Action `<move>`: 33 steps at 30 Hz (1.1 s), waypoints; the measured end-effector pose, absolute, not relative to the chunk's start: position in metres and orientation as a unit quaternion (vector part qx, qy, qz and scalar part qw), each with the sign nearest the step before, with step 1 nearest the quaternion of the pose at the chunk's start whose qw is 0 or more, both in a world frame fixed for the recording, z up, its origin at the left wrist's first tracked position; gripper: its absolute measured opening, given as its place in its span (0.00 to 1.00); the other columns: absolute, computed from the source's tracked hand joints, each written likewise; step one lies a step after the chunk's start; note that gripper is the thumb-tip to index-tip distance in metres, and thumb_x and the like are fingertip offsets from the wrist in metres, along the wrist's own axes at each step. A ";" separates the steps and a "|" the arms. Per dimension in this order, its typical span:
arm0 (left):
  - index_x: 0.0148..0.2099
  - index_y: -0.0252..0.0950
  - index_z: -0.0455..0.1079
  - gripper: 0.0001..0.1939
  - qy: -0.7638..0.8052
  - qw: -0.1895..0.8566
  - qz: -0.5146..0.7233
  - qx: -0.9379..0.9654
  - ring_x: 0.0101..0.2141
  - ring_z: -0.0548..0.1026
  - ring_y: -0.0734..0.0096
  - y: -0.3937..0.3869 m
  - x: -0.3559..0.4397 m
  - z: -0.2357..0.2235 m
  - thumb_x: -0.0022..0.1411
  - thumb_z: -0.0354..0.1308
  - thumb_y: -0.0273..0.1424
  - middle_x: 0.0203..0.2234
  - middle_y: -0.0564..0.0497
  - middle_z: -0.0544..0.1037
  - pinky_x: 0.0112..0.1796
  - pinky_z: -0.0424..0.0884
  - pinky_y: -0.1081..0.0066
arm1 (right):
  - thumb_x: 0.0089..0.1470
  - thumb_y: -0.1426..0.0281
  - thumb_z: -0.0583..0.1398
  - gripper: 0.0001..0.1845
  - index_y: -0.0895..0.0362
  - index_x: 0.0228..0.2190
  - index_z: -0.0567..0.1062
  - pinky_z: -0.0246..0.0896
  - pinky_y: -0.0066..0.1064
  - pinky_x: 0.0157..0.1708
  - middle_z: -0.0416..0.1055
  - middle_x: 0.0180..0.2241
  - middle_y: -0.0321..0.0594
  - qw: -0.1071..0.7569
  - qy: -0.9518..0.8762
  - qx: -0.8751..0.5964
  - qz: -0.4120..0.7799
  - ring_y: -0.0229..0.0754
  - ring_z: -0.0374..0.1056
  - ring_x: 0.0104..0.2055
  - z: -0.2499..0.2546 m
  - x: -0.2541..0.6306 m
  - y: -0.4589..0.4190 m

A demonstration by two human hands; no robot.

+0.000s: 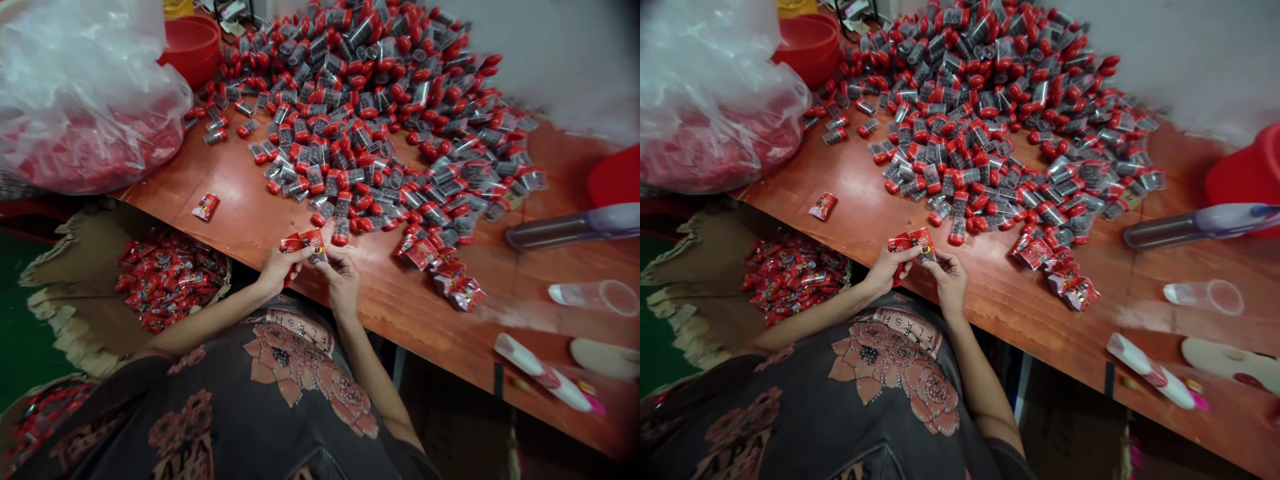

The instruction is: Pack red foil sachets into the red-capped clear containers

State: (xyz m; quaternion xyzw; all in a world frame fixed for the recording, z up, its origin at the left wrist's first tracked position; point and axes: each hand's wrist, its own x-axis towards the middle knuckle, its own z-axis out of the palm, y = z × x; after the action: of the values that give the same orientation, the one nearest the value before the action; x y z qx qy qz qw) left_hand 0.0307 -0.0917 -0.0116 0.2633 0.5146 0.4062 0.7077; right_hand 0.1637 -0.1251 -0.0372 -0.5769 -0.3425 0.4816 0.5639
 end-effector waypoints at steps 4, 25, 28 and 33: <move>0.32 0.34 0.74 0.13 0.468 0.770 0.389 0.194 0.17 0.66 0.81 -0.088 0.029 -0.015 0.53 0.69 0.38 0.20 0.53 0.74 0.16 0.57 0.78 | 0.44 0.65 0.69 0.12 0.52 0.34 0.77 0.72 0.36 0.33 0.79 0.32 0.35 0.543 -0.328 -0.615 0.468 0.40 0.72 0.32 -0.039 0.179 -0.133; 0.42 0.33 0.76 0.12 0.372 0.809 0.435 0.133 0.40 0.78 0.61 -0.077 0.024 -0.012 0.54 0.64 0.27 0.40 0.43 0.81 0.36 0.73 0.67 | 0.50 0.64 0.64 0.22 0.49 0.48 0.71 0.75 0.38 0.31 0.73 0.35 0.38 0.498 -0.380 -0.547 0.556 0.42 0.72 0.34 -0.038 0.151 -0.114; 0.41 0.34 0.76 0.11 0.382 0.797 0.445 0.146 0.39 0.78 0.63 -0.079 0.023 -0.014 0.53 0.65 0.27 0.38 0.44 0.81 0.35 0.72 0.69 | 0.50 0.63 0.64 0.19 0.49 0.44 0.71 0.75 0.36 0.30 0.73 0.35 0.38 0.511 -0.376 -0.547 0.546 0.42 0.72 0.34 -0.040 0.144 -0.109; 0.38 0.34 0.75 0.08 0.414 0.768 0.474 0.119 0.35 0.78 0.68 -0.076 0.019 -0.021 0.54 0.66 0.28 0.31 0.48 0.81 0.39 0.74 0.67 | 0.55 0.60 0.62 0.11 0.51 0.39 0.73 0.71 0.38 0.34 0.72 0.36 0.39 0.461 -0.506 -0.597 0.417 0.41 0.69 0.34 -0.041 0.149 -0.106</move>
State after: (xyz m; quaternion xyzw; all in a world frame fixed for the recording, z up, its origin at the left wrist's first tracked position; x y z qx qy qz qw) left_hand 0.0194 -0.0758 -0.0211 0.1186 0.4141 0.4744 0.7677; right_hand 0.1486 -0.1059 -0.0408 -0.5974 -0.5065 0.4170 0.4611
